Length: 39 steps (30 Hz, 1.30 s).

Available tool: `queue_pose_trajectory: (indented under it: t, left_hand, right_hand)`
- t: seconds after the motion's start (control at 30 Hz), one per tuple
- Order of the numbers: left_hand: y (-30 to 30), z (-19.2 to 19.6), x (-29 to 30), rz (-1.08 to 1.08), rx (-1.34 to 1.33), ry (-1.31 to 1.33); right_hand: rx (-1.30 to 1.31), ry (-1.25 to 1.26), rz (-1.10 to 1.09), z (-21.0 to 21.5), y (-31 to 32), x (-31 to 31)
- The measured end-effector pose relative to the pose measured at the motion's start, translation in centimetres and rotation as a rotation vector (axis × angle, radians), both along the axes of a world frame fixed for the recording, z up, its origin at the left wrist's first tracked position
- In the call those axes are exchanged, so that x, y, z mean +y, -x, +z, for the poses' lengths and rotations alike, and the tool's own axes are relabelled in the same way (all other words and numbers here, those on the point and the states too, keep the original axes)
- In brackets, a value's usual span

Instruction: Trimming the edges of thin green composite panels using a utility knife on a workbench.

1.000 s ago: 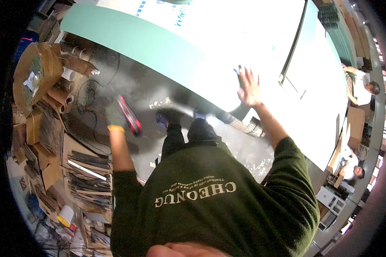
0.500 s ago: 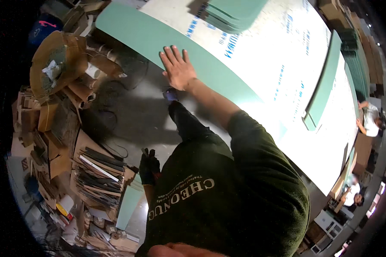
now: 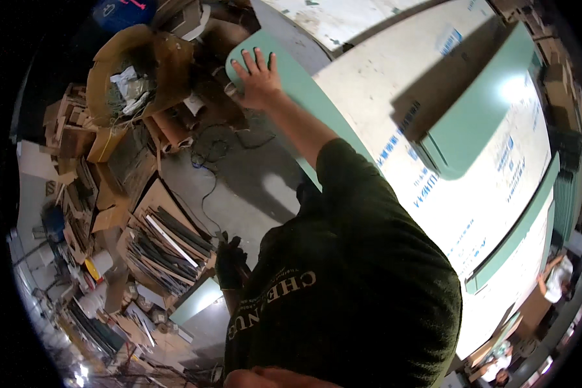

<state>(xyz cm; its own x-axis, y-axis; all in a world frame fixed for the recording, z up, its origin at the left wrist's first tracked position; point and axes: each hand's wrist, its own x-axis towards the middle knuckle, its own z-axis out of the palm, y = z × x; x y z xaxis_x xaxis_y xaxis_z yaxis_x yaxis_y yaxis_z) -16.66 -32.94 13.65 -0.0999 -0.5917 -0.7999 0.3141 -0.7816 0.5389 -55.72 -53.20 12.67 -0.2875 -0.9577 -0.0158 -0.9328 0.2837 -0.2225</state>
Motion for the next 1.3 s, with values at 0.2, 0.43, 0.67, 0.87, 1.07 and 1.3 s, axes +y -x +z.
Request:
queue_pose_trajectory:
  t: [0.2,0.43,0.67,0.87,1.07,1.3]
  left_hand:
    - [1.5,-0.2,-3.7,0.048,-0.059,-0.047]
    - [7.3,-0.2,-15.8,-0.278,-0.084,-0.021]
    - [16.6,-4.5,-33.2,-0.797,0.015,0.153]
    - [31.3,-7.9,-44.2,-1.13,0.322,0.768]
    - [44.6,-2.4,-45.5,-2.061,-0.14,1.976]
    - [30.4,-5.2,-43.8,0.396,-1.872,3.131]
  right_hand:
    - [-0.01,0.077,-0.056,-0.3,2.1,-7.2]
    - [-0.265,0.067,-0.237,-2.0,4.3,-12.0]
    - [0.033,0.343,-0.789,-1.9,11.5,-4.9]
    - [0.056,0.172,-0.82,0.0,2.5,10.8]
    - [-0.071,-0.208,-1.288,-1.0,-3.7,20.3]
    - [-0.027,-0.148,-1.268,-0.9,-2.7,20.4]
